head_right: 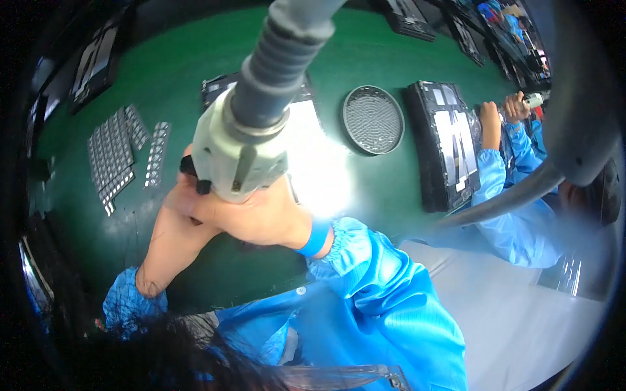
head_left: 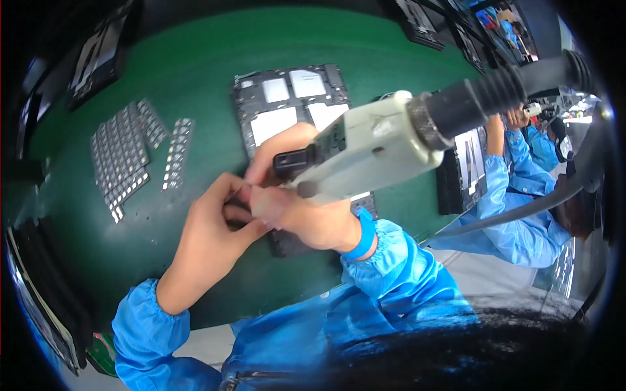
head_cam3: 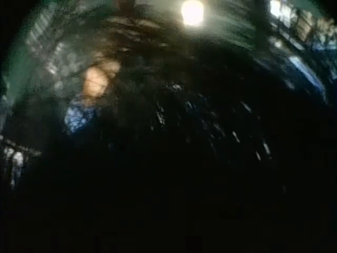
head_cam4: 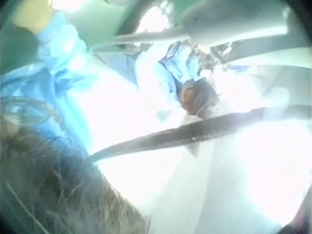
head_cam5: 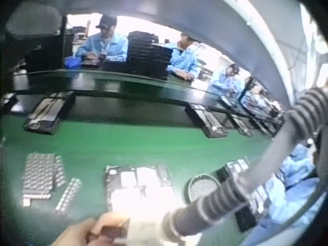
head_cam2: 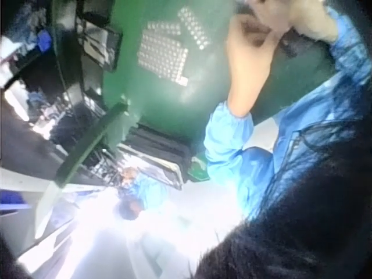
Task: The person assembles an electronic tablet chassis by securing internal ribbon cables and electronic components with screws using an electric screwdriver.
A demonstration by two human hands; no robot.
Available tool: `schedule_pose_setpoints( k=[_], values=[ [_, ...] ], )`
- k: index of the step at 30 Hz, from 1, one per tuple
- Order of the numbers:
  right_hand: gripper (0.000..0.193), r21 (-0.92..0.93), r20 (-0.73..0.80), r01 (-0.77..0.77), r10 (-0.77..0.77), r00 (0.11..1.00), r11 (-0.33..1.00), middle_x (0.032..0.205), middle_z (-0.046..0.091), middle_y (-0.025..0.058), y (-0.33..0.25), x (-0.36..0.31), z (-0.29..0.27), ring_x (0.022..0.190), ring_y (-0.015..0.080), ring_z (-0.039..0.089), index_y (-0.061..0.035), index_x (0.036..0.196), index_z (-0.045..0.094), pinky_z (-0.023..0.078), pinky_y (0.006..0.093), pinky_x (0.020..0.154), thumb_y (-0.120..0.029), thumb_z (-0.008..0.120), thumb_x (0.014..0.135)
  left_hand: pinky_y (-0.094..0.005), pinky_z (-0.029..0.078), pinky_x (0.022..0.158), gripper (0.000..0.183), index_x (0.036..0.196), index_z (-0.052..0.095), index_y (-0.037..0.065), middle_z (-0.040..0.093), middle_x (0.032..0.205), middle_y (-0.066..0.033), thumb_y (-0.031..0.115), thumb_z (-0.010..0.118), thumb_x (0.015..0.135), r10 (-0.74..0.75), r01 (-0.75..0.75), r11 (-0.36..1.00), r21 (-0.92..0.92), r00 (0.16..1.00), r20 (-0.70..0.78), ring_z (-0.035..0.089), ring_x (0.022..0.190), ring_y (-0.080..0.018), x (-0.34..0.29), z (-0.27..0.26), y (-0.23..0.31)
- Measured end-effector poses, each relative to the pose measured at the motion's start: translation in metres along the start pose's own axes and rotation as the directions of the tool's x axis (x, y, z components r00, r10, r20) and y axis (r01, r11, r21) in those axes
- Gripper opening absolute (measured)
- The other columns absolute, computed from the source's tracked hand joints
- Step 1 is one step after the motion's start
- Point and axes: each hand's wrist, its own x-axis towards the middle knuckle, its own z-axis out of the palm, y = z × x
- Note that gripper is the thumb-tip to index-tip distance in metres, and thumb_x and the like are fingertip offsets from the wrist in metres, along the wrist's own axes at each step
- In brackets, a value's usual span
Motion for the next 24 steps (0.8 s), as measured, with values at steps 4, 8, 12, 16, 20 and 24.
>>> schedule_pose_setpoints(
  k=[4, 8, 12, 16, 20, 24],
  values=[
    [0.027, -0.132, 0.03, 0.3, -0.298, 0.954, 0.945, 0.073, 0.054, 0.002, -0.007, 0.006, -0.061, 0.061, 0.0123, 0.055, -0.0037, 0.108, 0.057, 0.045, 0.0267, 0.055, -0.017, 0.068, 0.087, -0.0205, 0.049, 0.063, 0.031, 0.098, 0.051, 0.0, 0.061, 0.089, -0.0056, -0.002, 0.077, 0.081, -0.146, 0.145, 0.987, -0.075, 0.989, -0.006, 0.066, 0.078, -0.0097, 0.0, 0.004, 0.0],
    [0.031, 0.056, -0.277, 0.454, -0.423, 0.863, 0.889, 0.058, 0.037, -0.0036, -0.014, 0.003, -0.143, 0.045, 0.008, 0.035, -0.0074, 0.114, 0.052, 0.033, 0.0256, 0.045, -0.036, 0.046, 0.104, -0.0208, 0.052, 0.063, 0.032, 0.096, 0.051, 0.002, 0.061, 0.087, -0.0054, -0.003, 0.077, 0.08, -0.235, 0.233, 0.971, -0.057, 0.971, -0.034, 0.066, 0.078, -0.0095, 0.004, 0.008, 0.012],
    [0.028, 0.037, -0.448, 0.386, -0.33, 0.831, 0.922, 0.056, 0.037, -0.0005, 0.002, -0.006, -0.193, 0.046, 0.01, 0.036, -0.0041, 0.112, 0.051, 0.037, 0.0286, 0.044, -0.028, 0.054, 0.099, -0.0214, 0.053, 0.064, 0.033, 0.097, 0.05, 0.001, 0.061, 0.086, -0.0056, -0.004, 0.078, 0.079, -0.286, 0.285, 0.958, -0.022, 0.958, -0.031, 0.067, 0.079, -0.0103, 0.004, 0.009, 0.012],
    [0.026, -0.027, -0.482, 0.355, -0.324, 0.814, 0.934, 0.057, 0.037, 0.0, 0.013, -0.003, -0.2, 0.046, 0.0102, 0.037, -0.0022, 0.112, 0.051, 0.037, 0.0283, 0.045, -0.021, 0.058, 0.096, -0.0213, 0.053, 0.065, 0.036, 0.098, 0.05, 0.002, 0.061, 0.085, -0.0058, -0.004, 0.079, 0.078, -0.34, 0.337, 0.939, -0.065, 0.939, -0.045, 0.065, 0.079, -0.0095, 0.003, 0.008, 0.008],
    [0.03, -0.121, -0.449, 0.295, -0.317, 0.836, 0.948, 0.059, 0.035, -0.0025, 0.016, -0.001, -0.198, 0.046, 0.008, 0.032, -0.0077, 0.115, 0.051, 0.032, 0.0259, 0.045, -0.035, 0.047, 0.101, -0.0217, 0.054, 0.067, 0.039, 0.099, 0.049, 0.002, 0.06, 0.086, -0.006, -0.007, 0.079, 0.077, -0.365, 0.365, 0.931, -0.014, 0.929, -0.058, 0.065, 0.079, -0.0094, 0.003, 0.007, 0.008],
    [0.03, -0.116, -0.448, 0.267, -0.29, 0.846, 0.957, 0.059, 0.035, -0.0024, 0.02, 0.002, -0.198, 0.046, 0.008, 0.033, -0.0076, 0.115, 0.051, 0.033, 0.0258, 0.045, -0.035, 0.047, 0.102, -0.0226, 0.056, 0.069, 0.039, 0.099, 0.048, 0.002, 0.06, 0.086, -0.0063, -0.008, 0.078, 0.077, -0.361, 0.358, 0.933, -0.045, 0.929, -0.08, 0.065, 0.08, -0.0099, 0.001, 0.009, 0.003]
  ],
)
